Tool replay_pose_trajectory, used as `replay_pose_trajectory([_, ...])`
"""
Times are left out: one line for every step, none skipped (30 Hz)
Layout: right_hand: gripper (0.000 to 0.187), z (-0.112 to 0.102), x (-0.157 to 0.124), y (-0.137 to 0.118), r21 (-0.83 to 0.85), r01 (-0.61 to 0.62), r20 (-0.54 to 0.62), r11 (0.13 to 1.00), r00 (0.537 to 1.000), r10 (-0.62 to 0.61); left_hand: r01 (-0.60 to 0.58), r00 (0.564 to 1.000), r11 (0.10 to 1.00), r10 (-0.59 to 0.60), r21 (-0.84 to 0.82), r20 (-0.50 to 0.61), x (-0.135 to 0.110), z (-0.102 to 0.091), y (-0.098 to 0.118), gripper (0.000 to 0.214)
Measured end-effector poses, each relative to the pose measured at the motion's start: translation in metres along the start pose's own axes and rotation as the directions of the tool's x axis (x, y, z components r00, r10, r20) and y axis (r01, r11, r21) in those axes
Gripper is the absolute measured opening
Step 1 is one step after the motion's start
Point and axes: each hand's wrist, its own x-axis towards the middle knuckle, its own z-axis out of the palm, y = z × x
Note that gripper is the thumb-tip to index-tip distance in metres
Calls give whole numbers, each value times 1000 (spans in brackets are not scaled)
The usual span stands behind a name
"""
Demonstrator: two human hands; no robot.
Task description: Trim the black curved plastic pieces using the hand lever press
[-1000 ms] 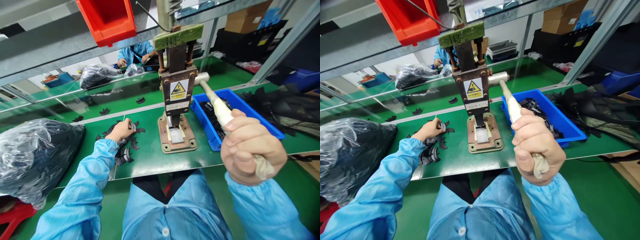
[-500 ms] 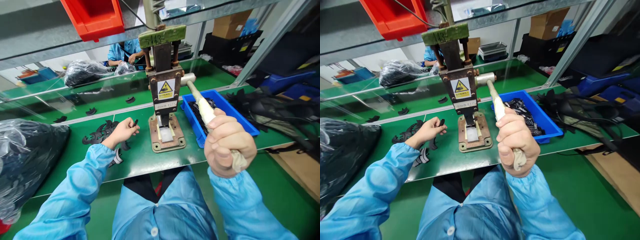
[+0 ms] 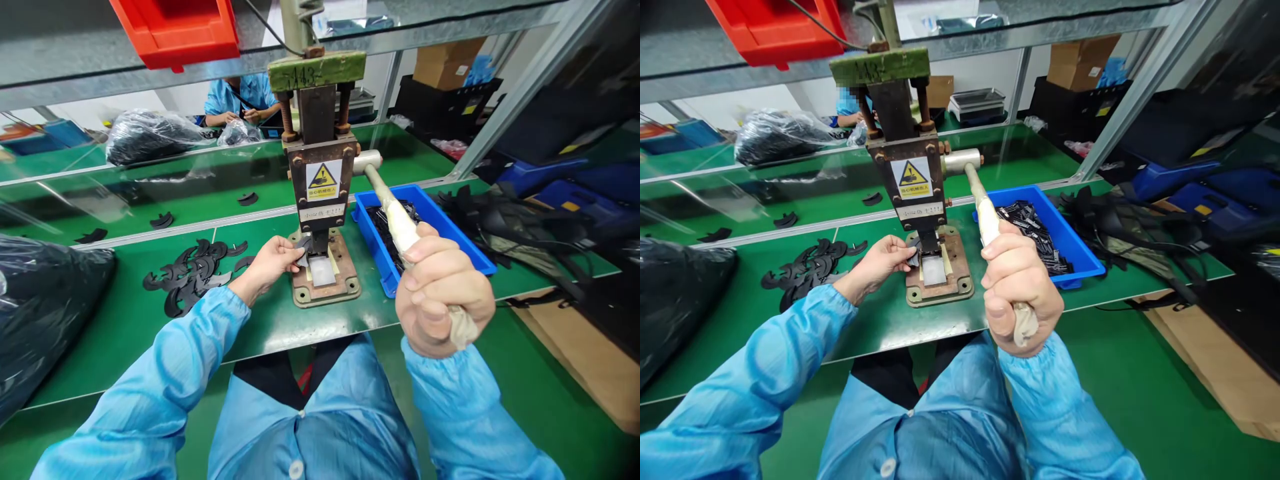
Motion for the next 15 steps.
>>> replay_pose_trajectory([29, -1, 0, 0, -4, -1, 7, 1000, 1000, 1, 17, 1000, 1000, -17, -7, 23, 1, 3, 1, 49])
replay_pose_trajectory([29, -1, 0, 0, -11, -4, 18, 1000, 1000, 4, 36, 998, 999, -36, -6, 48, 2, 6, 2, 47])
replay_pose_trajectory([29, -2, 0, 0, -20, -2, 28, 1000, 1000, 3, 55, 996, 998, -55, 6, 72, 3, 8, 3, 45])
replay_pose_trajectory([29, -3, 0, 1, -30, 0, 36, 1000, 999, 1, 74, 993, 997, -76, 27, 91, 5, 10, 5, 42])
replay_pose_trajectory([29, -4, -1, 1, -40, 1, 41, 999, 999, 0, 95, 989, 994, -100, 53, 106, 6, 11, 6, 40])
replay_pose_trajectory([29, -5, -1, 1, -51, 1, 40, 999, 999, 1, 118, 985, 990, -127, 80, 118, 8, 12, 8, 39])
replay_pose_trajectory([30, -5, -1, 1, -60, -1, 38, 998, 999, 3, 140, 980, 984, -153, 106, 126, 11, 13, 9, 38])
replay_pose_trajectory([30, -6, -1, 0, -67, -5, 36, 998, 999, 7, 161, 976, 978, -178, 132, 128, 13, 14, 10, 38])
replay_pose_trajectory([30, -5, -1, 0, -73, -12, 34, 997, 999, 14, 183, 972, 970, -203, 158, 122, 15, 15, 12, 37])
replay_pose_trajectory([30, -5, -1, -1, -77, -19, 36, 997, 999, 22, 204, 968, 962, -226, 182, 109, 17, 16, 13, 36])
replay_pose_trajectory([30, -4, -2, -2, -80, -25, 32, 997, 999, 27, 229, 964, 953, -251, 201, 92, 19, 17, 14, 35])
replay_pose_trajectory([30, -4, -2, -3, -82, -33, 29, 996, 999, 35, 257, 957, 943, -278, 212, 76, 20, 18, 16, 34])
replay_pose_trajectory([30, -3, -2, -3, -80, -38, 25, 996, 999, 40, 289, 949, 933, -309, 215, 65, 21, 19, 18, 34])
replay_pose_trajectory([30, -2, -2, -3, -76, -41, 19, 996, 999, 43, 322, 938, 923, -341, 212, 60, 22, 20, 20, 33])
replay_pose_trajectory([31, -2, -2, -3, -70, -39, 9, 997, 999, 40, 352, 927, 913, -370, 204, 57, 23, 21, 21, 33])
